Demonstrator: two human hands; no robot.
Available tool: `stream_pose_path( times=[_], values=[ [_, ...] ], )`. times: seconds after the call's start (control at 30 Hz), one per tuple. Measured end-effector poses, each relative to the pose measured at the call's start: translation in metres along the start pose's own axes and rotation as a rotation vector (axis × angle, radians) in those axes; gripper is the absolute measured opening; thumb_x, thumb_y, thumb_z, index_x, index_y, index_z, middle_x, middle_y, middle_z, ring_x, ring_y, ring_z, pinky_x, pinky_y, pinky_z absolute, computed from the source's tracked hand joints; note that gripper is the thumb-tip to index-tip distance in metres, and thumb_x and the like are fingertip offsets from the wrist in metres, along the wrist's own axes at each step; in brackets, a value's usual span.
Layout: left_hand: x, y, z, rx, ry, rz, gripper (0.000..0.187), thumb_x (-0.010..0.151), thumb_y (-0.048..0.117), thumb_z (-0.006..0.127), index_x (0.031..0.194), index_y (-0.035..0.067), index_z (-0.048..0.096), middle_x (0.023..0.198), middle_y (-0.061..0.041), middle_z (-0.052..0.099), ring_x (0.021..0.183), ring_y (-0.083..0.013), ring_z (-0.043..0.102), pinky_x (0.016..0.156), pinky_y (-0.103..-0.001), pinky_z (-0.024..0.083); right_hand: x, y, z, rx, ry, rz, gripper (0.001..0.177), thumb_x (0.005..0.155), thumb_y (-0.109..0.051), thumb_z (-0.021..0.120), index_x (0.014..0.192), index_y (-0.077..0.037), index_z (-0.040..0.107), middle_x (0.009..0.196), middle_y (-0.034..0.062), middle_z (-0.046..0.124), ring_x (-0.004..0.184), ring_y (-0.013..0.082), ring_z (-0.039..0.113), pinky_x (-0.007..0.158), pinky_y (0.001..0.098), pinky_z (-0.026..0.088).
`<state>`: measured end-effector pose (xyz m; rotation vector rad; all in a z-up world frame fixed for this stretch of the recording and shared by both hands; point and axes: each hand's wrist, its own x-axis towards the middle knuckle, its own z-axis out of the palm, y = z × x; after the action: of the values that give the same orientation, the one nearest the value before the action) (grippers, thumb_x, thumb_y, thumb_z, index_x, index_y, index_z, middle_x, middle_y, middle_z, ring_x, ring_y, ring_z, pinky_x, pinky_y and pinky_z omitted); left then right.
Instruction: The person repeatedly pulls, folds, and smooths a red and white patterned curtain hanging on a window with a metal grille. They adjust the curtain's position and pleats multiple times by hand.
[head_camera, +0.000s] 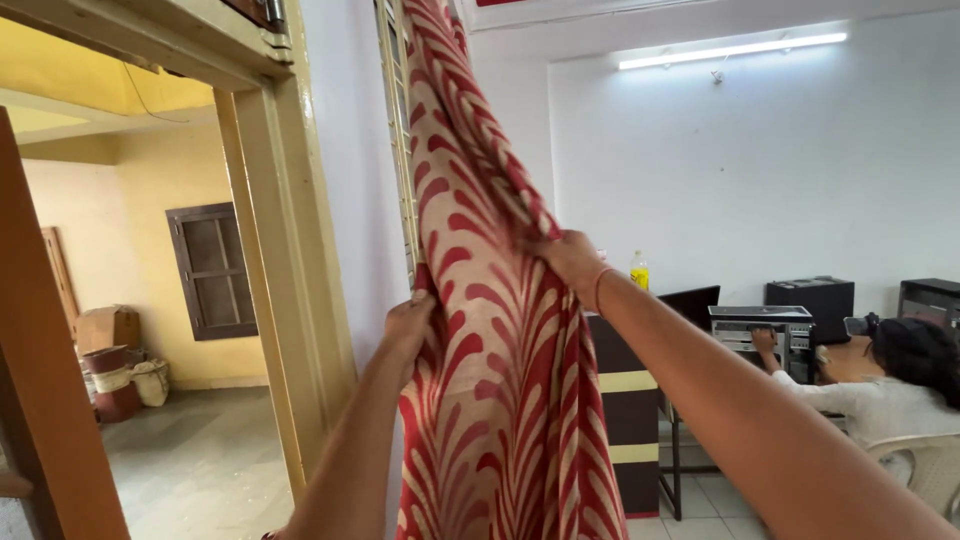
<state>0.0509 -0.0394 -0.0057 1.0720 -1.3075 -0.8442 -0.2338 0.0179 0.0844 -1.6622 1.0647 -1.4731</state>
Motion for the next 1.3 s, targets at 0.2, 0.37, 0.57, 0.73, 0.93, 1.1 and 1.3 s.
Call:
stream_pose_path(
  times=[0.2, 0.37, 0.57, 0.73, 0.93, 1.1, 1.3],
  values=[
    [-0.083, 0.071, -0.013, -0.163, 0.072, -0.004, 0.048, 0.085, 0.019, 0.077, 0.125, -0.006, 0.064, 0.107, -0.022, 0.076, 0.085, -0.0316, 0.074, 0.071, -0.043, 0.062, -0.001, -0.010, -0.020, 0.238, 0.081, 0.021, 0.060, 0.091, -0.043, 0.072, 0.123, 0.008, 0.072, 0.101, 0.0198, 0.075, 0.084, 0.0300, 0.071, 0.078, 0.0450, 0.060],
    [-0.080, 0.067, -0.005, -0.087, 0.082, -0.039, 0.052, 0.080, 0.004, 0.081, 0.125, -0.007, 0.058, 0.108, -0.026, 0.074, 0.086, -0.0334, 0.076, 0.073, -0.043, 0.066, -0.026, -0.020, 0.007, 0.075, -0.050, 0.030, 0.054, 0.084, -0.033, 0.077, 0.127, -0.002, 0.067, 0.113, 0.0134, 0.076, 0.100, 0.0261, 0.076, 0.090, 0.0386, 0.063],
    [-0.052, 0.055, -0.030, -0.116, 0.028, 0.036, 0.052, 0.077, 0.007, 0.078, 0.125, -0.010, 0.064, 0.109, -0.024, 0.076, 0.085, -0.0316, 0.077, 0.072, -0.043, 0.067, 0.019, 0.005, 0.001, 0.125, 0.077, 0.123, 0.044, 0.096, -0.024, 0.064, 0.136, -0.006, 0.057, 0.120, 0.0143, 0.072, 0.103, 0.0263, 0.072, 0.094, 0.0456, 0.060],
    [-0.074, 0.067, -0.026, -0.111, 0.148, -0.130, 0.075, 0.075, 0.023, 0.087, 0.134, -0.002, 0.048, 0.113, -0.027, 0.072, 0.092, -0.0376, 0.077, 0.080, -0.050, 0.062, 0.068, 0.046, 0.002, 0.478, 0.000, 0.170, 0.052, 0.097, -0.031, 0.064, 0.134, 0.006, 0.066, 0.107, 0.0192, 0.069, 0.087, 0.0309, 0.066, 0.085, 0.0468, 0.059],
    [-0.074, 0.066, -0.047, 0.130, 0.197, -0.189, 0.071, 0.074, 0.035, 0.089, 0.129, -0.003, 0.064, 0.120, -0.022, 0.071, 0.098, -0.0355, 0.069, 0.081, -0.051, 0.064, -0.018, -0.027, -0.005, 0.151, -0.148, 0.072, 0.060, 0.084, -0.037, 0.078, 0.129, 0.001, 0.066, 0.116, 0.0150, 0.077, 0.098, 0.0270, 0.075, 0.094, 0.0437, 0.062],
    [-0.056, 0.050, -0.060, -0.038, 0.067, 0.010, 0.065, 0.075, 0.027, 0.085, 0.128, -0.002, 0.062, 0.113, -0.024, 0.077, 0.094, -0.0327, 0.077, 0.084, -0.040, 0.065, 0.029, 0.006, -0.037, 0.261, -0.040, 0.097, 0.066, 0.083, -0.037, 0.073, 0.133, 0.006, 0.064, 0.121, 0.0207, 0.075, 0.103, 0.0315, 0.074, 0.094, 0.0454, 0.061],
    [-0.055, 0.046, -0.019, -0.086, 0.062, -0.136, 0.061, 0.079, 0.022, 0.080, 0.130, -0.005, 0.058, 0.116, -0.026, 0.075, 0.098, -0.0373, 0.077, 0.083, -0.044, 0.062, -0.008, -0.010, 0.012, 0.349, -0.241, 0.093, 0.072, 0.087, -0.038, 0.077, 0.140, 0.006, 0.057, 0.126, 0.0246, 0.069, 0.102, 0.0312, 0.072, 0.094, 0.0436, 0.059]
  ],
)
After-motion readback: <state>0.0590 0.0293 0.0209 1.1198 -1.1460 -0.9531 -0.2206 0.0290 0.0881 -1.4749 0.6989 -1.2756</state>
